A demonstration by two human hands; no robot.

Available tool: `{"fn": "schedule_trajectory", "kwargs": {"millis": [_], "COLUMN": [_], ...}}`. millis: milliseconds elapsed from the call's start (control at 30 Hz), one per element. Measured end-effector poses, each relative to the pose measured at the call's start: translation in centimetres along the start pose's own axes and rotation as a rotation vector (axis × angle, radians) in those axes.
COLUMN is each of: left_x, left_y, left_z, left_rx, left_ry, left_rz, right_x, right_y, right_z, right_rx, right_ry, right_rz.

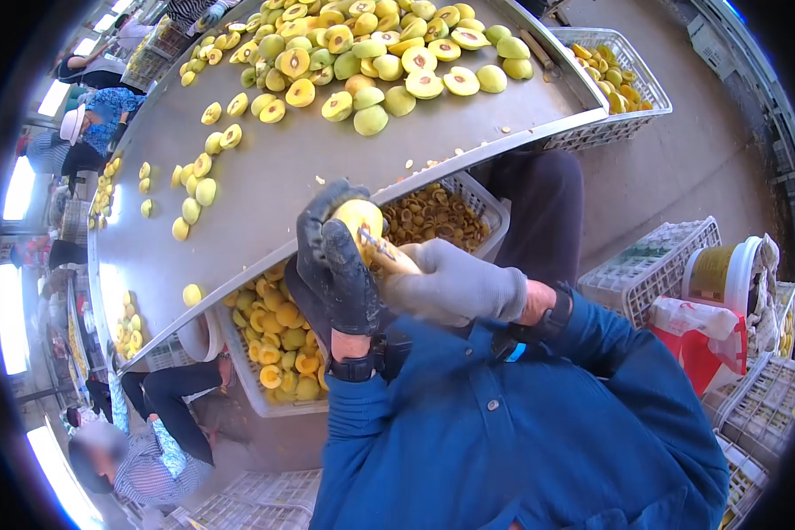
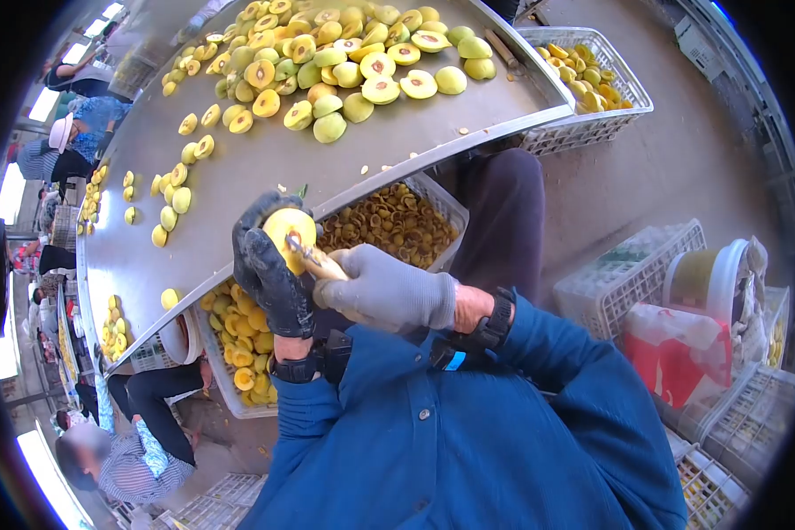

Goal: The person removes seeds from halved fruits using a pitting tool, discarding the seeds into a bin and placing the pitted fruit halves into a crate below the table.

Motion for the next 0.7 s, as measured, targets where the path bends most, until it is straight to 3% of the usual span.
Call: {"fn": "schedule_trajectory", "kwargs": {"millis": [33, 133, 267, 300, 400, 433, 533, 567, 600, 667, 700], "left_x": [-2.0, 1.0, 1.7, 1.8, 2.0, 2.2, 2.1, 2.9, 3.6, 7.0, 7.8], "left_y": [0.7, -2.0, -1.0, -0.8, -1.4, -1.2, 0.7, 1.0, 1.2, 0.4, 0.4], "left_z": [0.6, -0.2, 0.2, 0.2, -0.7, -0.5, 0.0, -0.1, -0.2, -0.1, 0.2], "left_rx": [0.017, 0.336, 0.282, 0.296, 0.440, 0.416, 0.259, 0.236, 0.045, -0.129, -0.294], "left_ry": [-0.118, -0.014, -0.112, -0.124, -0.033, -0.064, -0.129, -0.126, -0.264, -0.352, -0.329], "left_rz": [0.143, 0.094, 0.613, 0.613, 0.340, 0.428, 1.131, 1.153, 1.153, 1.163, 0.914], "right_x": [0.0, -0.9, -2.0, -2.1, -0.9, -0.2, -0.5, -1.5, -2.8, -4.6, -3.7], "right_y": [0.2, 0.0, 0.8, 0.9, -0.3, -0.1, 0.9, 1.0, 0.6, 0.1, -0.2], "right_z": [0.2, 0.3, -0.1, -0.3, 0.4, 0.6, -0.1, -0.7, -1.4, -2.7, -2.0], "right_rx": [-0.063, -0.228, -0.134, -0.149, -0.190, -0.108, 0.070, 0.051, -0.032, -0.176, -0.233], "right_ry": [0.008, -0.075, -0.212, -0.272, -0.083, -0.020, 0.049, 0.039, -0.080, -0.333, -0.190], "right_rz": [0.137, 0.663, 0.322, 0.304, 0.704, 0.641, 0.014, -0.098, 0.072, 0.412, 0.523]}}
Point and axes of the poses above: each hand's wrist, its own z-axis away from the middle knuckle, its own y-axis out of the palm, x = y × z, the point moved 1 cm from there along -z, towards the middle knuckle, and after that the axes turned 10 degrees about x, right-handed, at the moved point
